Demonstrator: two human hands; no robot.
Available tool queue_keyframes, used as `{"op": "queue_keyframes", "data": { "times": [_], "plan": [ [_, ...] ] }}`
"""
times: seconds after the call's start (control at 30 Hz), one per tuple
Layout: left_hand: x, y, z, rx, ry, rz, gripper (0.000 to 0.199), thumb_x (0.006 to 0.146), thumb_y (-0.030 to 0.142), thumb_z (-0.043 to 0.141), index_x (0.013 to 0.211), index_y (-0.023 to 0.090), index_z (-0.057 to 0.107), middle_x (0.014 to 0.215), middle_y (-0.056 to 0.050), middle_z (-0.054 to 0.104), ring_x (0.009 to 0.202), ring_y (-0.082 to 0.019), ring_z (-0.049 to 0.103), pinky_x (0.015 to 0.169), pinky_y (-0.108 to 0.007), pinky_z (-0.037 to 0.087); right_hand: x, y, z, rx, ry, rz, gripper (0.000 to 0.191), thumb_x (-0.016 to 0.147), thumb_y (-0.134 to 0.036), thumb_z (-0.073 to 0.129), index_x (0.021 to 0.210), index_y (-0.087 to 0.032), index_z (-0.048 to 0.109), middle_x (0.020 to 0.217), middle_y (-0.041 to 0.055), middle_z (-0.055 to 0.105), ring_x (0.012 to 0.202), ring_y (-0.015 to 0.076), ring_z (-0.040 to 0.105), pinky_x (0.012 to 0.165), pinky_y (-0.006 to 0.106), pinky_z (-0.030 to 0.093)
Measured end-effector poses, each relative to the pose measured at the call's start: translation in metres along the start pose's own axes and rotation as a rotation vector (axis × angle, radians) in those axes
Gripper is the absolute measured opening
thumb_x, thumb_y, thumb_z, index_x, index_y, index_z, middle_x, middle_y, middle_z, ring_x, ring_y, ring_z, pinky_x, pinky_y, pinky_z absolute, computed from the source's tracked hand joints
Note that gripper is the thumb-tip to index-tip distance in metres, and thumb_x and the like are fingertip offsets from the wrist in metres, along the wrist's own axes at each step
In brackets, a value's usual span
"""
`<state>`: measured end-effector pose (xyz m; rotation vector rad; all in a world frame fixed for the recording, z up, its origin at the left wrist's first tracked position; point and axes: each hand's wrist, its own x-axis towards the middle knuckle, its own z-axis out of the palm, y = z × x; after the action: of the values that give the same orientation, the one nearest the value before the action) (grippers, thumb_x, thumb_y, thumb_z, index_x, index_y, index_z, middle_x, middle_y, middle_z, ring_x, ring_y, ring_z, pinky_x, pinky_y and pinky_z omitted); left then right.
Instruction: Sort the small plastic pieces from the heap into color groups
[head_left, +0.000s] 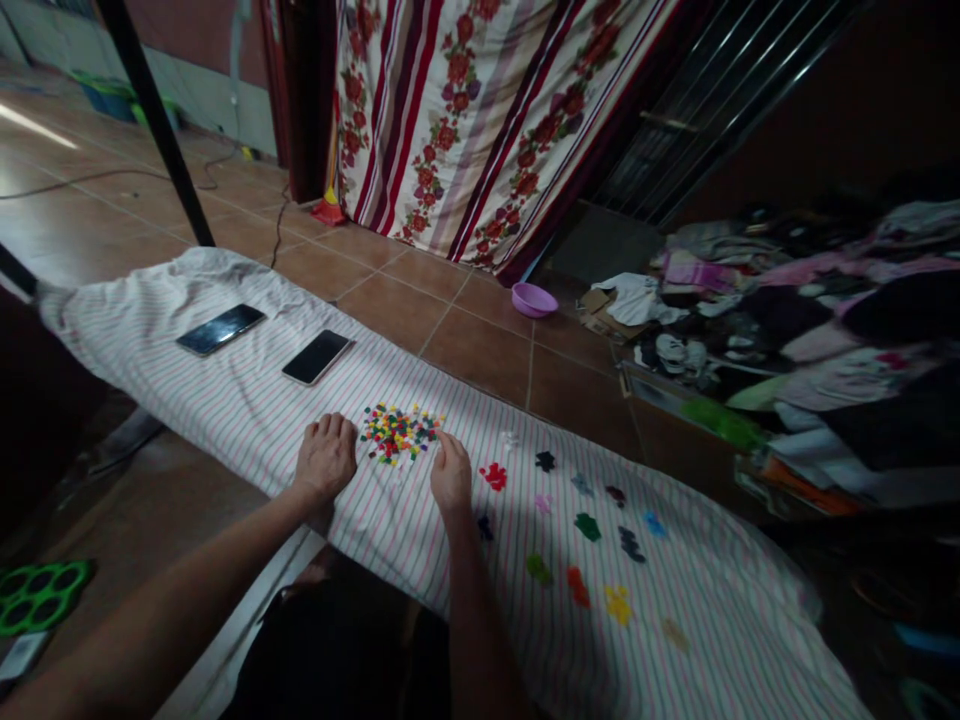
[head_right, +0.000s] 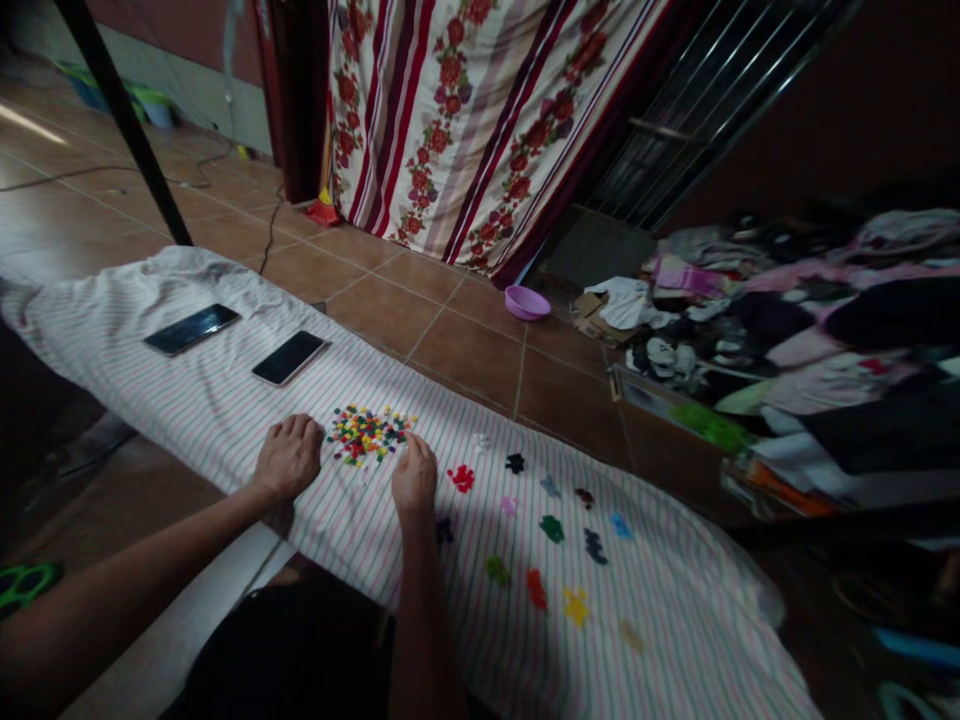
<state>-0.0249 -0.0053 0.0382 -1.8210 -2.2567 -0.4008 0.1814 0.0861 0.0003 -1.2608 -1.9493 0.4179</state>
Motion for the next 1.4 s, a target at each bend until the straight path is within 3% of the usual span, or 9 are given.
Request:
{"op": "queue_keyframes", "data": {
  "times": [0.1,0.23,0.3,0.47,0.73,0.83,1.03,1.2,1.4],
  "plan": [
    [0.001,-0.005,0.001,0.003,-0.024,0.069,0.031,0.093,0.026,0.031,0.093,0.015,0.06,0.097,-0.014,0.064,0.095,-0.027,0.057,0.082,-0.042,0.042,0.005,0.0,0.006,-0.021,-0.017,0.015,0.046,0.084,-0.008,0.036,0.119,-0.014,0.065,0.12,0.0134,0.064,0.114,0.0217,0.058,0.103,0.039,0.045],
    [-0.003,-0.013,0.017,-0.019,0.064,0.075,0.052,0.094,0.042,0.032,0.125,0.006,0.053,0.133,-0.021,0.054,0.129,-0.032,0.045,0.105,-0.046,0.035,0.01,-0.009,0.011,-0.037,-0.07,0.037,0.049,0.081,-0.005,0.038,0.12,-0.013,0.065,0.122,0.0133,0.064,0.116,0.0221,0.057,0.105,0.038,0.043],
    [-0.004,-0.016,0.028,-0.02,0.049,0.102,0.064,0.093,0.051,0.032,0.134,0.004,0.047,0.143,-0.023,0.045,0.138,-0.033,0.036,0.11,-0.047,0.031,0.011,-0.016,0.012,-0.03,-0.11,0.031,0.051,0.079,-0.003,0.038,0.121,-0.015,0.065,0.123,0.0119,0.064,0.118,0.0211,0.056,0.106,0.037,0.042],
    [-0.004,-0.021,0.041,-0.037,-0.004,0.143,0.067,0.093,0.056,0.033,0.142,0.011,0.041,0.15,-0.02,0.038,0.142,-0.031,0.03,0.115,-0.049,0.025,0.01,-0.035,0.012,0.024,-0.237,-0.031,0.053,0.081,-0.004,0.038,0.126,-0.017,0.062,0.126,0.0082,0.064,0.119,0.0184,0.056,0.106,0.032,0.043],
    [0.001,-0.007,0.035,-0.088,0.02,0.214,0.064,0.093,0.052,0.037,0.146,0.016,0.037,0.151,-0.019,0.036,0.144,-0.03,0.027,0.116,-0.048,0.024,0.009,-0.034,0.003,0.091,-0.269,-0.096,0.049,0.083,-0.005,0.038,0.118,-0.023,0.067,0.118,0.004,0.069,0.112,0.0172,0.061,0.103,0.034,0.046],
    [0.005,0.01,0.034,-0.094,-0.013,0.223,0.061,0.094,0.053,0.035,0.147,0.022,0.035,0.153,-0.015,0.034,0.144,-0.029,0.027,0.115,-0.048,0.026,0.009,-0.027,-0.003,0.06,-0.248,-0.103,0.048,0.083,-0.004,0.036,0.113,-0.021,0.07,0.114,0.0054,0.07,0.11,0.018,0.061,0.103,0.035,0.046],
    [0.022,0.03,0.042,-0.086,-0.056,0.172,0.076,0.089,0.065,0.036,0.148,0.017,0.033,0.152,-0.018,0.035,0.143,-0.031,0.03,0.114,-0.048,0.028,0.01,-0.016,-0.007,0.042,-0.107,-0.03,0.048,0.081,-0.004,0.034,0.11,-0.018,0.07,0.113,0.009,0.068,0.112,0.0191,0.059,0.104,0.036,0.045],
    [0.044,0.036,0.047,-0.085,-0.076,0.225,0.067,0.092,0.057,0.034,0.146,0.017,0.038,0.153,-0.018,0.034,0.144,-0.032,0.027,0.114,-0.049,0.028,0.013,-0.006,-0.008,0.045,0.018,0.011,0.044,0.083,-0.007,0.033,0.107,-0.014,0.069,0.109,0.0134,0.067,0.109,0.0213,0.06,0.101,0.039,0.046],
    [0.065,0.059,0.051,-0.124,-0.15,0.243,0.063,0.093,0.057,0.032,0.146,0.023,0.038,0.155,-0.014,0.032,0.144,-0.032,0.027,0.113,-0.051,0.027,0.011,0.002,-0.011,0.055,0.077,0.017,0.042,0.083,-0.008,0.035,0.107,-0.018,0.069,0.109,0.0109,0.067,0.107,0.0196,0.06,0.1,0.036,0.047]
  ]
}}
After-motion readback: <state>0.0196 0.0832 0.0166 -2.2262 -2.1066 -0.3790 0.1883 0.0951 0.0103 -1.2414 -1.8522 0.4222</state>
